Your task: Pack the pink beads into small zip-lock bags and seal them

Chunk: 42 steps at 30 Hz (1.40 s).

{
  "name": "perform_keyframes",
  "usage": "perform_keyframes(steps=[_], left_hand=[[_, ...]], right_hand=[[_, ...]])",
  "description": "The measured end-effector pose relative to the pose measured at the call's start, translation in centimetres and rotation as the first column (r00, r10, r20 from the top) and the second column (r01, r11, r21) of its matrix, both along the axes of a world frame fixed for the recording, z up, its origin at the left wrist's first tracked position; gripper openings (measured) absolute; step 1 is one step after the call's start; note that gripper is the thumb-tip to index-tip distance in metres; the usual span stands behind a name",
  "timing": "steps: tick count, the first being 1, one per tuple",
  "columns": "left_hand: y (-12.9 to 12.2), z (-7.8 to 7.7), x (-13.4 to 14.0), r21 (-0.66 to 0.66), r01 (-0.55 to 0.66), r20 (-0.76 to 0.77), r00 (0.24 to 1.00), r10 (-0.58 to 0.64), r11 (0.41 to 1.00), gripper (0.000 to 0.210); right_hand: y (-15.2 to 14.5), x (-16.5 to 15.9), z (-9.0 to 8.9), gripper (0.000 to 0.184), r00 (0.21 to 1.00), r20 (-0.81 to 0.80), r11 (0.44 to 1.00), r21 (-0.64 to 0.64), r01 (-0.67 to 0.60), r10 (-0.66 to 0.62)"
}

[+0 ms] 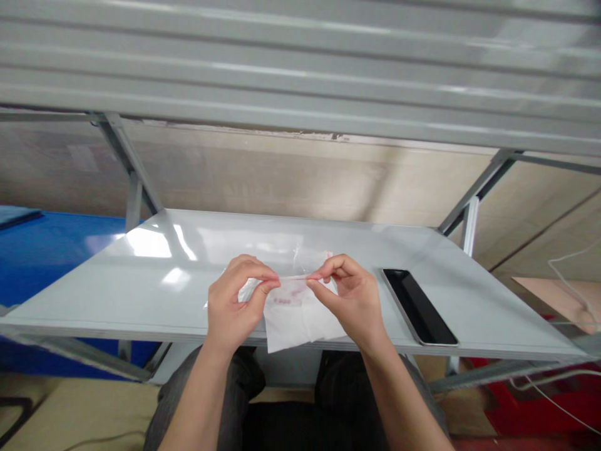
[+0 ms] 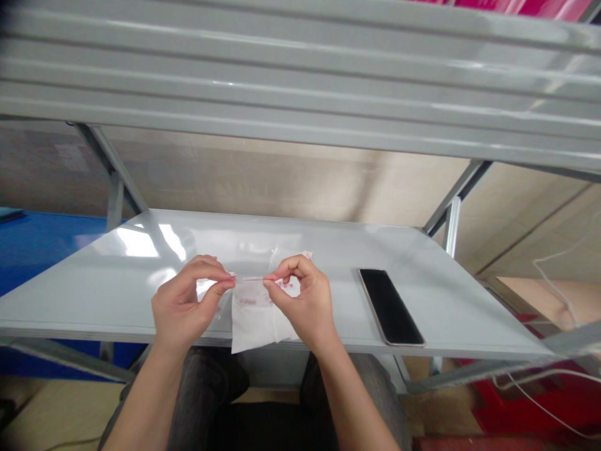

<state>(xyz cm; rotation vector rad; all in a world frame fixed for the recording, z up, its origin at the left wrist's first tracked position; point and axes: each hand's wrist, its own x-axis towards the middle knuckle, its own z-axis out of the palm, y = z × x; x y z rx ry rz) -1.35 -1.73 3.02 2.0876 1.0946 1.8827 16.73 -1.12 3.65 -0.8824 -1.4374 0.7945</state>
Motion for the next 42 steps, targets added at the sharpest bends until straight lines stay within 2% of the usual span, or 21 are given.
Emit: perform_keyframes(steps=[3,9,12,16,22,26,31,36,42], left_hand=[[-0.4,0.4,-0.2,0.049,0.008,-0.01,1.0,-0.007,0.999,0.017],[-1.3,1.6,-1.1,-0.148,0.181,-0.194,0.959,-0.208,0.972,0.022],[-1.6,2.1,-0.8,-0.154,0.127,-0.268,0.949,-0.165,0.98,0.017],[-1.8,2.1,-0.1,-0.116,0.078,-0.285,0.952,-0.109,0.99,0.008],[-1.7,2.3,-0.3,-0.06,0.031,-0.317,0.947,-0.049,0.998,0.017],[-1.5,2.3,-1.1,-0.046,0.029,-0.368,0.929,-0.044,0.999,0.012],[-1.1,2.1,-1.8,0.029,-0.007,-0.287,0.958,0.015,1.0,0.008],[-1.0,2.0,-1.8,0.068,-0.038,-0.301,0.952,0.057,0.997,0.013],[-0.5,1.6,-1.8,0.003,-0.013,-0.232,0.973,0.013,1.0,0.01]], right_hand=[[-0.5,0.0,0.5,0.018,1.0,-0.007,1.0,-0.009,0.016,-0.016],[-0.8,-0.1,0.5,0.02,1.0,0.025,0.999,-0.049,-0.003,0.004],[-1.0,-0.5,0.4,0.02,0.999,0.034,0.999,-0.042,-0.032,0.033],[-1.4,-0.9,0.5,0.019,0.997,0.05,0.998,-0.028,-0.058,0.059],[-1.3,-0.7,0.4,0.02,0.991,0.133,0.999,0.035,-0.039,0.034],[-1.4,-0.4,0.4,0.018,0.981,0.195,0.993,0.11,-0.038,0.015],[-1.5,-0.5,0.5,0.019,0.982,0.191,0.99,0.139,-0.035,0.008],[-1.4,-0.7,0.5,0.018,0.973,0.229,0.976,0.214,-0.038,-0.012],[-1.1,-0.7,0.3,0.015,0.959,0.278,0.958,0.286,-0.03,-0.053]])
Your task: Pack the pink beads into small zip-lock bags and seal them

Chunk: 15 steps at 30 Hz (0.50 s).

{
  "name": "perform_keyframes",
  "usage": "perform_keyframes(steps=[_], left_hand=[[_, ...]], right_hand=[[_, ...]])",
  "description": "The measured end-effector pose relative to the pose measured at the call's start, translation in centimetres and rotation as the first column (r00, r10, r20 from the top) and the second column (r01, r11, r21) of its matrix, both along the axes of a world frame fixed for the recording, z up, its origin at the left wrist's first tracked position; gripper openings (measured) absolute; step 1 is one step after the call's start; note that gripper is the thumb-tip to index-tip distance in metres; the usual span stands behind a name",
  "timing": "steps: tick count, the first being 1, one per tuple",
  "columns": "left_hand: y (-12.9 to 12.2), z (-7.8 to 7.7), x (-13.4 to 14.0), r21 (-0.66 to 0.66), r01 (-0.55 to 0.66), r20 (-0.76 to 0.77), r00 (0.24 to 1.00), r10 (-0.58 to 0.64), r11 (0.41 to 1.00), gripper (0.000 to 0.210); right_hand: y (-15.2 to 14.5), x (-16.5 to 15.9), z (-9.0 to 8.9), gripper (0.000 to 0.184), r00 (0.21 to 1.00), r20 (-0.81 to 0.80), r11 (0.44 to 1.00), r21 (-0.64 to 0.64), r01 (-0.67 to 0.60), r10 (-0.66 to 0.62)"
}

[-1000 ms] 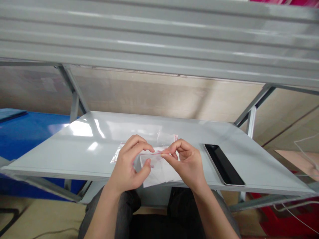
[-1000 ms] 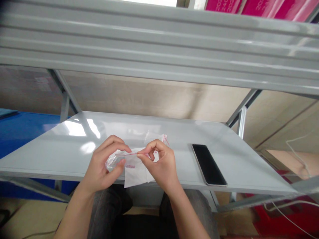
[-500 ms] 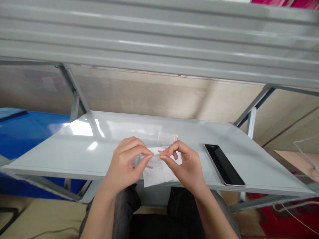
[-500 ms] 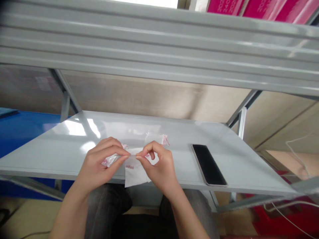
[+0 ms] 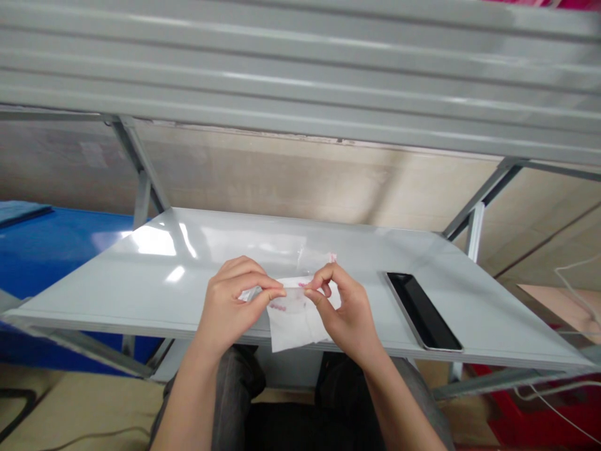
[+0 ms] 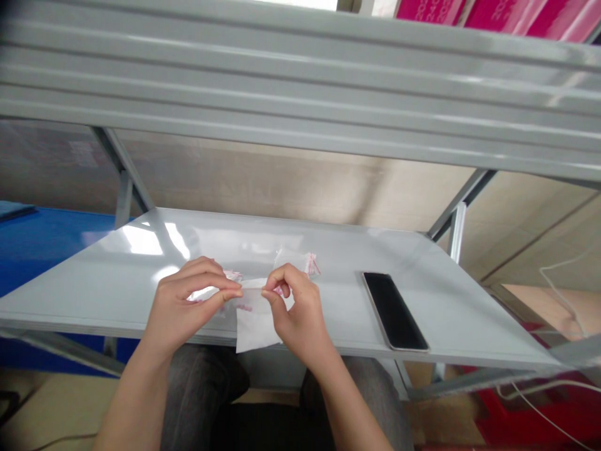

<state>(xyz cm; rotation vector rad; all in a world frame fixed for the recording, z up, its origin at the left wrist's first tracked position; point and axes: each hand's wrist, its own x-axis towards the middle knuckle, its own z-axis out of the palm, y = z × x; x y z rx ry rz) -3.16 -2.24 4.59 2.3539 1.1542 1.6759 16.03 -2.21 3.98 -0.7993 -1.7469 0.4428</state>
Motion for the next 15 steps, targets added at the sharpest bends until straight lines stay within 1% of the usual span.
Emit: perform_keyframes(steps=[4,9,10,13,15], left_hand=[[-0.2,0.1,-0.2,-0.03,0.032,0.05,0.998,-0.031,0.999,0.008],[-0.6,0.4,-0.2,-0.009,0.031,0.028,0.999,-0.031,0.999,0.01],[-0.6,0.4,-0.1,-0.008,0.039,0.026,0.999,-0.039,0.999,0.01],[-0.6,0.4,0.4,-0.01,0.088,0.009,0.996,-0.088,0.996,0.011],[-0.6,0.3,0.7,-0.009,0.11,-0.011,0.994,-0.11,0.994,0.011]], right_hand=[[-0.1,0.0,-0.1,0.01,1.0,-0.001,1.0,-0.004,0.0,0.0],[-0.2,-0.4,-0.3,0.016,0.998,0.028,0.998,-0.025,-0.059,0.059],[-0.1,-0.5,-0.3,0.015,0.998,0.028,0.998,-0.027,-0.06,0.06],[0.1,-0.7,-0.5,0.004,0.999,0.021,0.999,-0.012,-0.044,0.045],[0.2,-0.8,-0.7,0.01,0.999,0.028,1.0,0.019,-0.02,0.02]])
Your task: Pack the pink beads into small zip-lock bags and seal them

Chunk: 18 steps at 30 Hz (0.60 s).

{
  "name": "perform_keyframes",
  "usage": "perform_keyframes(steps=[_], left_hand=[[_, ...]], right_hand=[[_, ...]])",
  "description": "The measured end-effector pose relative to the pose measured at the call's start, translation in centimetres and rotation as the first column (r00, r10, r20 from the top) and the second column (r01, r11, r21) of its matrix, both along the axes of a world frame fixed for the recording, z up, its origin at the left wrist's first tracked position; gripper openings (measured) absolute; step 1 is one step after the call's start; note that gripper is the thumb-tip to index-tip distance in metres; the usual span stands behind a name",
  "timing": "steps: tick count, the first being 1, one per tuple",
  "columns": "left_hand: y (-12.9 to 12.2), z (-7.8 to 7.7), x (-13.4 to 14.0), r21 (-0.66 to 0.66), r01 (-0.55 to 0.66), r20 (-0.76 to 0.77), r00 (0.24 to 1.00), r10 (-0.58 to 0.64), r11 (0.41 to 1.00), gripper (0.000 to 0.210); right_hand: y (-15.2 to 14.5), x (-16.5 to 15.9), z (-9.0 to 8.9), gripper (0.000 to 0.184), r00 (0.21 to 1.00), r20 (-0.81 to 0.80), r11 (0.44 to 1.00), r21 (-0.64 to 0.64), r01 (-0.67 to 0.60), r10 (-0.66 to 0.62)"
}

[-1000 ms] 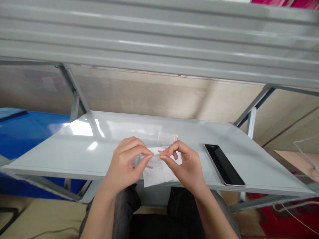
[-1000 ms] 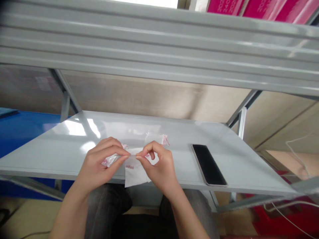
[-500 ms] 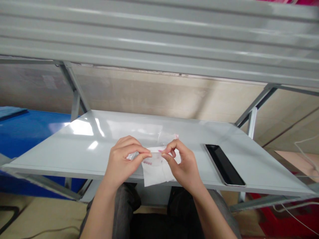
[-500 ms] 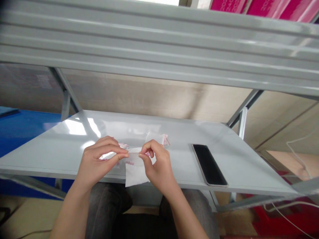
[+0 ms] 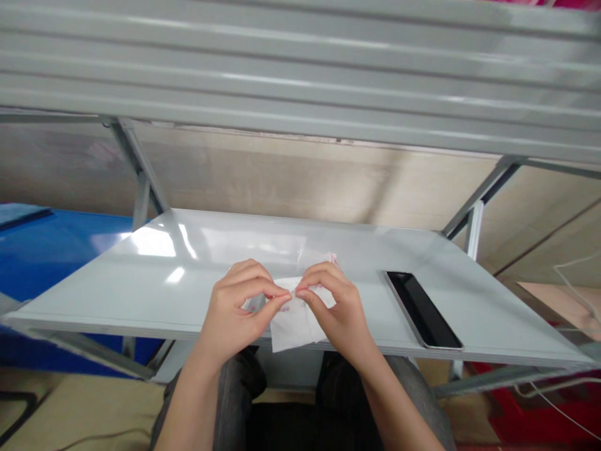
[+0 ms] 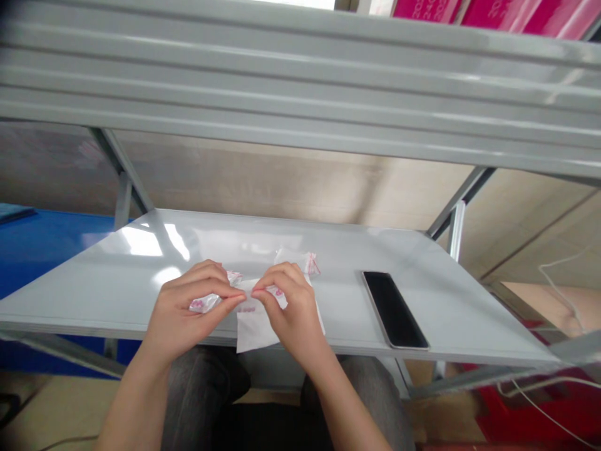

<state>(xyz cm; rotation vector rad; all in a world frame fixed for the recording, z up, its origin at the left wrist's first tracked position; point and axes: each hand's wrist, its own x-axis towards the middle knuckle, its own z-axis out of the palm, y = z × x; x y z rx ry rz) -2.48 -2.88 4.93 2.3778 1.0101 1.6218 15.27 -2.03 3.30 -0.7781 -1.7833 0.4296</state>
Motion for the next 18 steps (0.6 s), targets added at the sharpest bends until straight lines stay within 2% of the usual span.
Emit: perform_keyframes(steps=[4,6,11,13,15,16,18], left_hand=[[-0.2,0.1,0.1,0.011,-0.029,-0.027,0.999,0.029,1.0,0.011],[-0.3,0.3,-0.2,-0.01,-0.047,-0.039,0.998,0.047,0.999,0.011],[-0.7,0.7,-1.1,-0.147,-0.06,-0.039,0.998,0.055,0.987,0.012],[-0.6,0.6,-1.4,-0.214,-0.057,0.018,0.998,0.062,0.975,0.013],[-0.3,0.1,-1.7,-0.295,-0.056,0.137,0.985,0.1,0.954,0.013],[0.0,-0.2,-1.9,-0.33,-0.062,0.2,0.971,0.134,0.942,0.013],[0.7,-1.0,-2.5,-0.381,-0.129,0.274,0.93,0.246,0.915,0.012]], right_hand=[[0.2,0.0,-0.2,0.015,0.997,-0.024,0.995,0.058,0.08,-0.079],[0.2,0.1,-0.2,0.014,0.994,-0.075,0.997,0.028,0.079,-0.076],[0.2,0.0,-0.3,0.014,0.98,-0.199,0.992,-0.123,-0.022,-0.003],[0.1,-0.4,-0.6,0.011,0.969,-0.244,0.978,-0.188,-0.092,0.044],[-0.1,-1.2,-1.2,0.007,0.928,-0.333,0.919,-0.288,-0.268,0.166],[-0.3,-1.7,-1.5,0.019,0.887,-0.388,0.858,-0.336,-0.388,0.249],[-0.5,-2.8,-2.4,0.048,0.781,-0.488,0.69,-0.407,-0.598,0.389]])
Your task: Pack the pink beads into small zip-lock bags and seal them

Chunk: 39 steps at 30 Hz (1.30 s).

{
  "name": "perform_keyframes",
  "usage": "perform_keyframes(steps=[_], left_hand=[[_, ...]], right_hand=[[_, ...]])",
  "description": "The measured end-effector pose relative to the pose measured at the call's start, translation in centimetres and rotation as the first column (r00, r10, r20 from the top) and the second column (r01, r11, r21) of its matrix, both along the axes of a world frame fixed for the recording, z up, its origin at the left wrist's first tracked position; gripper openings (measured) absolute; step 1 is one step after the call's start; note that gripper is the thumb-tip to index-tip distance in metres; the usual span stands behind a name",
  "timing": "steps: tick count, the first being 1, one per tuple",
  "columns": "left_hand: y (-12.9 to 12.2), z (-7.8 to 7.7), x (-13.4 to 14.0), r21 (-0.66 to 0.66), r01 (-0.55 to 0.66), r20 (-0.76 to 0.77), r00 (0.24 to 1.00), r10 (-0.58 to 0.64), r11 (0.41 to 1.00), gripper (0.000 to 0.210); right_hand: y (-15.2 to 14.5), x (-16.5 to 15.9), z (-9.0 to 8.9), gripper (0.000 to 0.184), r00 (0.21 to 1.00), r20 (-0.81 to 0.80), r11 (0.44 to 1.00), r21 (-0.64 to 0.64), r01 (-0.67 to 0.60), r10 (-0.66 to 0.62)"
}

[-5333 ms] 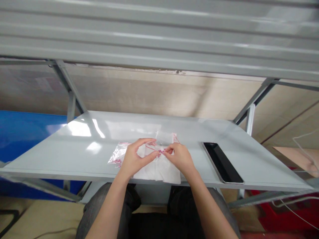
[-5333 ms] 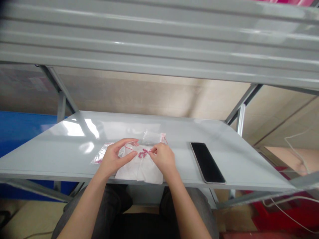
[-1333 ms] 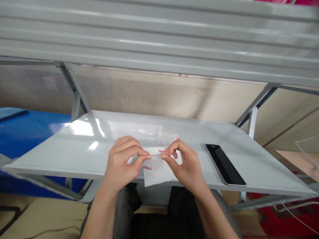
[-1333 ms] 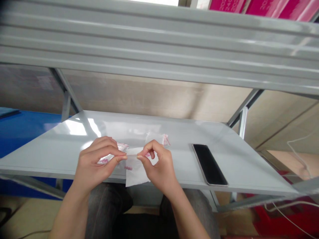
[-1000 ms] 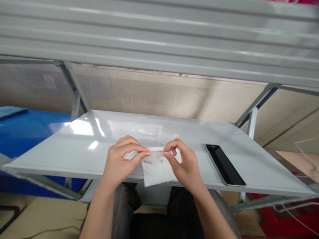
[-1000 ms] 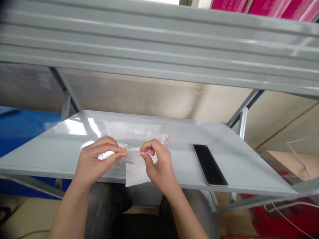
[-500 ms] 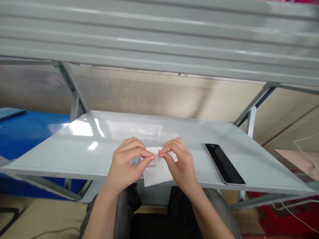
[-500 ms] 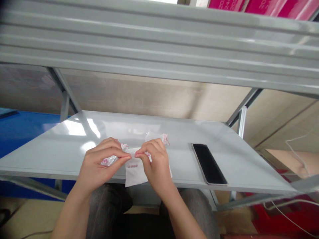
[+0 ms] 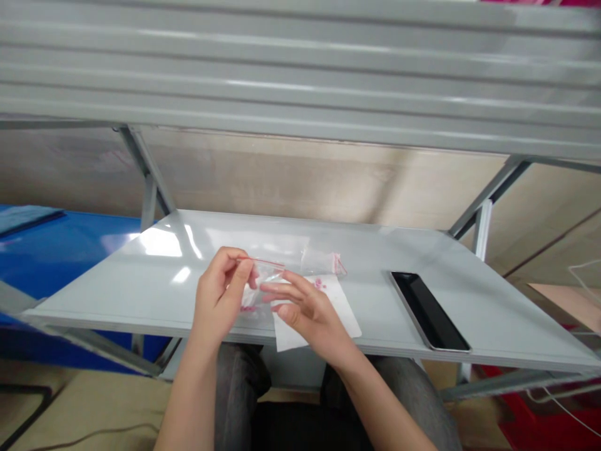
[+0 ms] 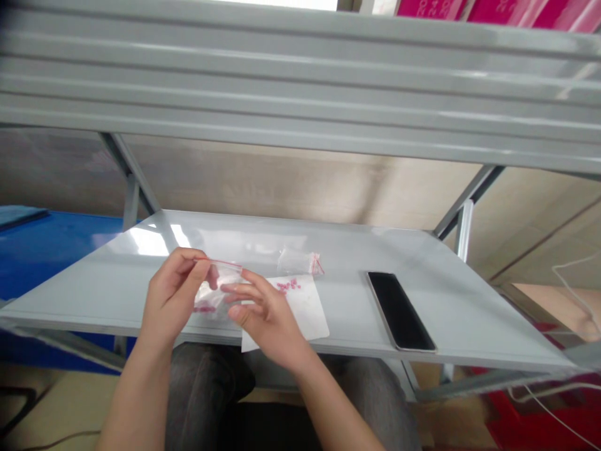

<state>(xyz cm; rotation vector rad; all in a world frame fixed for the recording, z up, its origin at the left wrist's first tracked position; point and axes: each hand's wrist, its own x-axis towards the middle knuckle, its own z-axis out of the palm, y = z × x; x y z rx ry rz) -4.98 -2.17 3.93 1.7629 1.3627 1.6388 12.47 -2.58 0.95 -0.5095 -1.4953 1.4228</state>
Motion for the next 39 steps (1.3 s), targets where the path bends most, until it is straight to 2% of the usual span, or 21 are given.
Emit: perform_keyframes(steps=[3,5,6,9,13,15,17,19,21,23,25,27,29,34,39], left_hand=[[1.3,-1.5,-1.3,-0.047,-0.276,-0.067,0.96,0.272,0.96,0.014],[2.1,-2.4,-2.2,-0.059,-0.447,-0.169,0.886,0.432,0.893,0.015],[2.5,-2.8,-2.5,-0.073,-0.494,-0.223,0.855,0.469,0.866,0.017],[3.5,-3.8,-3.2,-0.136,-0.552,-0.366,0.8,0.476,0.823,0.026],[4.2,-4.8,-3.4,-0.155,-0.538,-0.463,0.78,0.421,0.828,0.038],[4.2,-5.1,-3.6,-0.128,-0.536,-0.505,0.76,0.41,0.834,0.04],[4.2,-5.3,-3.6,-0.073,-0.541,-0.534,0.731,0.425,0.838,0.036],[4.1,-5.1,-3.4,0.004,-0.529,-0.522,0.723,0.453,0.849,0.03],[4.1,-4.7,-2.5,0.087,-0.499,-0.478,0.738,0.475,0.862,0.025],[4.1,-4.4,-1.1,0.146,-0.426,-0.439,0.781,0.444,0.893,0.023],[4.0,-4.2,0.7,0.164,-0.277,-0.433,0.842,0.321,0.947,0.023],[3.8,-4.2,2.3,0.169,-0.108,-0.47,0.865,0.176,0.98,0.023],[3.5,-4.3,3.4,0.174,-0.006,-0.506,0.857,0.095,0.985,0.023],[2.8,-4.4,4.2,0.233,0.037,-0.491,0.867,0.084,0.972,0.018],[2.4,-4.4,4.6,0.24,0.085,-0.484,0.874,0.044,0.967,0.018]], right_hand=[[-0.2,-1.4,-1.2,0.079,0.979,-0.025,0.968,-0.148,-0.202,0.201],[-0.2,-1.9,-1.8,0.087,0.967,-0.046,0.939,-0.229,-0.256,0.252],[-0.1,-2.0,-1.9,0.087,0.962,-0.06,0.926,-0.259,-0.274,0.267],[0.1,-1.7,-1.7,0.078,0.96,-0.077,0.912,-0.298,-0.281,0.271],[0.7,-0.2,-0.8,0.059,0.977,-0.008,0.951,-0.225,-0.211,0.215],[1.4,1.0,-0.5,0.05,0.99,0.065,0.98,-0.162,-0.115,0.127],[2.5,2.6,-0.5,0.04,0.986,0.163,0.996,-0.08,0.042,-0.028],[3.9,4.3,-0.8,0.03,0.93,0.287,0.973,0.062,0.22,-0.229],[5.3,5.8,-1.2,0.027,0.805,0.398,0.892,0.293,0.343,-0.44],[6.5,6.9,-1.8,0.034,0.681,0.473,0.807,0.5,0.315,-0.559],[7.3,7.2,-2.3,0.046,0.582,0.541,0.761,0.605,0.232,-0.607],[7.9,7.2,-2.9,0.054,0.501,0.6,0.752,0.635,0.176,-0.623],[8.2,7.0,-3.5,0.058,0.447,0.641,0.759,0.635,0.147,-0.623],[8.8,7.0,-4.3,0.058,0.399,0.687,0.776,0.621,0.11,-0.607],[9.5,7.1,-4.5,0.059,0.408,0.683,0.772,0.629,0.094,-0.606]])
